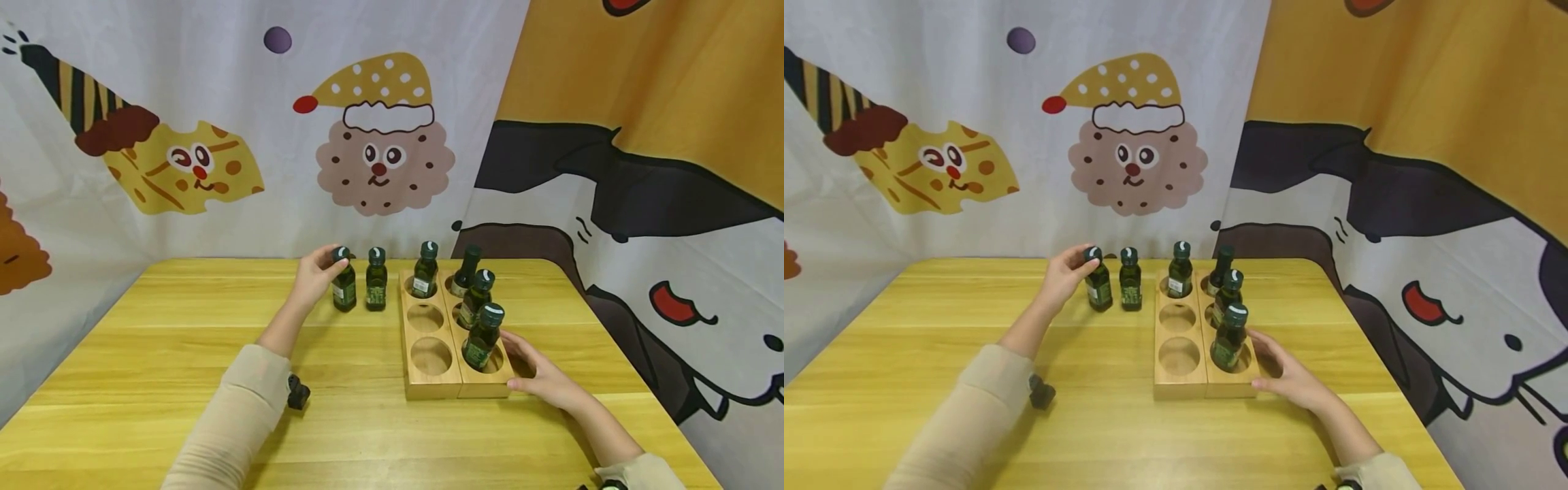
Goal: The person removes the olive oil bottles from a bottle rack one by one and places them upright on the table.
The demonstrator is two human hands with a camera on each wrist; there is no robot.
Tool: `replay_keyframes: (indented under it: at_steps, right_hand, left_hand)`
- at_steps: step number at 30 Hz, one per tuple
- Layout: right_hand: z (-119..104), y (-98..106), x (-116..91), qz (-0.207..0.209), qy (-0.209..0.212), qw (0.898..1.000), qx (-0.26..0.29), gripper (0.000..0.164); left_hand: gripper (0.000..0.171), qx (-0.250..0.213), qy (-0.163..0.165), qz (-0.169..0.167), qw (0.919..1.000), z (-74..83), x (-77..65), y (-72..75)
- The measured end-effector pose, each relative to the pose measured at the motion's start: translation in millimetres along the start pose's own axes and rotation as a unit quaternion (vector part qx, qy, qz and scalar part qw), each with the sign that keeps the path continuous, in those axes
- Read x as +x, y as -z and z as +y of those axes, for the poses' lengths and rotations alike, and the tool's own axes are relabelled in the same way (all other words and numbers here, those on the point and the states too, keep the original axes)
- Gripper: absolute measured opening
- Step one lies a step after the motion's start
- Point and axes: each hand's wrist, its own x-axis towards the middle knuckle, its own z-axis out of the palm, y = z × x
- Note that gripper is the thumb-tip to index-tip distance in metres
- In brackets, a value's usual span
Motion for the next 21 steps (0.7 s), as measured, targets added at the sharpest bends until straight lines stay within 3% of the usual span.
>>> replay_keyframes:
  at_steps: [11,21]
  right_hand:
    - [-0.1,-0.3,0.2,0.000,0.001,1.000,-0.001,0.080]
    - [1.1,0.4,0.6,-0.003,0.004,1.000,0.001,0.080]
  left_hand:
    - [0.051,-0.007,-0.054,0.004,0.9985,36.6,5.8,3.9]
    - [0.049,-0.046,-0.098,-0.005,0.9941,72.0,-1.5,-25.8]
